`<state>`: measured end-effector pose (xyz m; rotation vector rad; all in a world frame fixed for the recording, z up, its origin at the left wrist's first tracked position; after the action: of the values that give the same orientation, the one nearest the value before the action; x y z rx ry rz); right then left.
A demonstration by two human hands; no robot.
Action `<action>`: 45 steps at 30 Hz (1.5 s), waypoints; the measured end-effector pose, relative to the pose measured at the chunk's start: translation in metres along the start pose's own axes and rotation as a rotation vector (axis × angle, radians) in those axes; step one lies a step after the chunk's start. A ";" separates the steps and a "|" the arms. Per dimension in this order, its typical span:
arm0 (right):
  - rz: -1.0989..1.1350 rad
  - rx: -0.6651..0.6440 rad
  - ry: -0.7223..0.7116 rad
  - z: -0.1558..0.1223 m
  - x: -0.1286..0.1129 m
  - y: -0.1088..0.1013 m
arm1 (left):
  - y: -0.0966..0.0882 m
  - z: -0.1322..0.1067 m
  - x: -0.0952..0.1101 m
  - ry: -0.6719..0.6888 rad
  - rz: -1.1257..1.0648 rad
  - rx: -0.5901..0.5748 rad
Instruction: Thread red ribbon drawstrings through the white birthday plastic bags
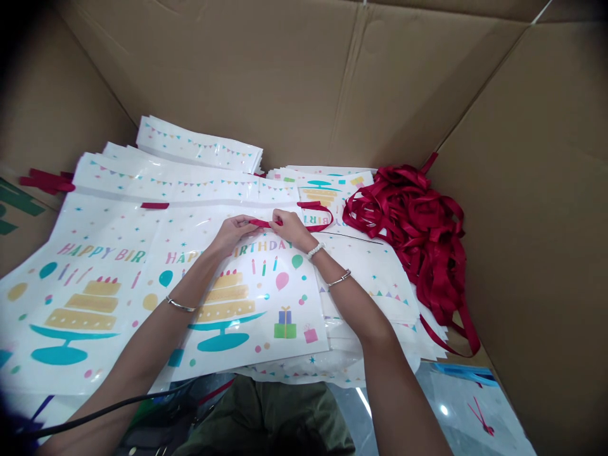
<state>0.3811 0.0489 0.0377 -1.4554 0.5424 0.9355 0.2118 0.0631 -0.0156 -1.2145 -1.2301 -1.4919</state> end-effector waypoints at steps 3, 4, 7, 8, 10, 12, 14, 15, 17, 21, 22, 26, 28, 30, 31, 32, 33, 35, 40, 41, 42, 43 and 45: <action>-0.025 0.015 -0.011 0.001 -0.001 0.000 | -0.001 -0.001 0.000 -0.007 0.002 -0.013; -0.031 0.023 -0.015 0.001 -0.001 0.000 | 0.000 -0.002 0.001 -0.010 0.006 -0.018; -0.041 0.033 -0.027 0.001 0.000 0.000 | 0.002 -0.006 0.006 -0.028 0.032 -0.045; -0.045 0.032 -0.033 0.000 0.000 0.000 | 0.003 -0.007 0.008 -0.034 0.035 -0.055; -0.054 0.032 -0.047 0.000 0.000 0.001 | 0.005 -0.010 0.013 -0.040 0.026 -0.074; -0.065 0.032 -0.060 0.000 -0.001 0.001 | 0.006 -0.013 0.016 -0.042 0.017 -0.090; -0.072 0.031 -0.065 -0.001 -0.003 0.001 | 0.007 -0.014 0.017 -0.045 0.024 -0.102; -0.075 0.028 -0.065 -0.001 -0.003 0.002 | 0.007 -0.014 0.017 -0.047 0.032 -0.099; -0.074 0.022 -0.064 -0.002 -0.005 0.002 | 0.004 -0.013 0.015 -0.061 0.047 -0.078; -0.062 0.022 -0.047 -0.003 -0.005 0.001 | 0.000 -0.011 0.011 -0.090 0.067 -0.022; -0.060 0.023 -0.040 -0.002 -0.005 0.001 | -0.001 -0.011 0.010 -0.090 0.071 -0.016; -0.035 0.002 -0.024 -0.002 -0.001 0.001 | -0.002 -0.009 0.009 -0.081 0.084 -0.003; -0.018 -0.030 -0.016 -0.003 0.001 0.002 | -0.003 -0.008 0.008 -0.081 0.079 0.003; -0.012 -0.060 -0.013 -0.005 0.002 0.002 | -0.003 -0.008 0.008 -0.080 0.072 0.008; -0.014 -0.069 -0.016 -0.005 0.002 0.001 | -0.003 -0.008 0.008 -0.077 0.073 0.011; -0.020 -0.075 -0.022 -0.006 0.002 0.000 | -0.003 -0.008 0.008 -0.072 0.078 0.011; -0.031 -0.079 -0.025 -0.007 0.002 -0.001 | -0.003 -0.007 0.008 -0.065 0.088 0.012; -0.073 -0.085 -0.023 -0.008 0.002 -0.003 | -0.003 -0.006 0.008 -0.049 0.113 0.007; -0.196 -0.031 -0.009 -0.008 -0.003 -0.007 | 0.001 -0.003 0.007 0.005 0.136 -0.038; -0.195 -0.018 -0.007 -0.007 -0.005 -0.007 | 0.002 -0.003 0.007 0.018 0.134 -0.051; -0.191 -0.006 -0.005 -0.006 -0.008 -0.006 | 0.004 -0.002 0.007 0.031 0.133 -0.067; -0.188 0.002 -0.005 -0.005 -0.010 -0.005 | 0.006 -0.002 0.008 0.044 0.132 -0.082; -0.183 -0.008 -0.013 -0.003 -0.013 0.001 | 0.008 -0.003 0.009 0.061 0.128 -0.102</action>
<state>0.3738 0.0428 0.0471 -1.4785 0.3881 0.8027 0.2177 0.0585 -0.0056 -1.2800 -1.0276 -1.5012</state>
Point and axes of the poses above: each hand's wrist, its own z-axis towards the middle knuckle, its own y-axis out of the palm, x = y × z, the point moved 8 cm from there along z, towards the middle knuckle, and after that the axes turned 9 degrees about y, right-handed, at the moved point
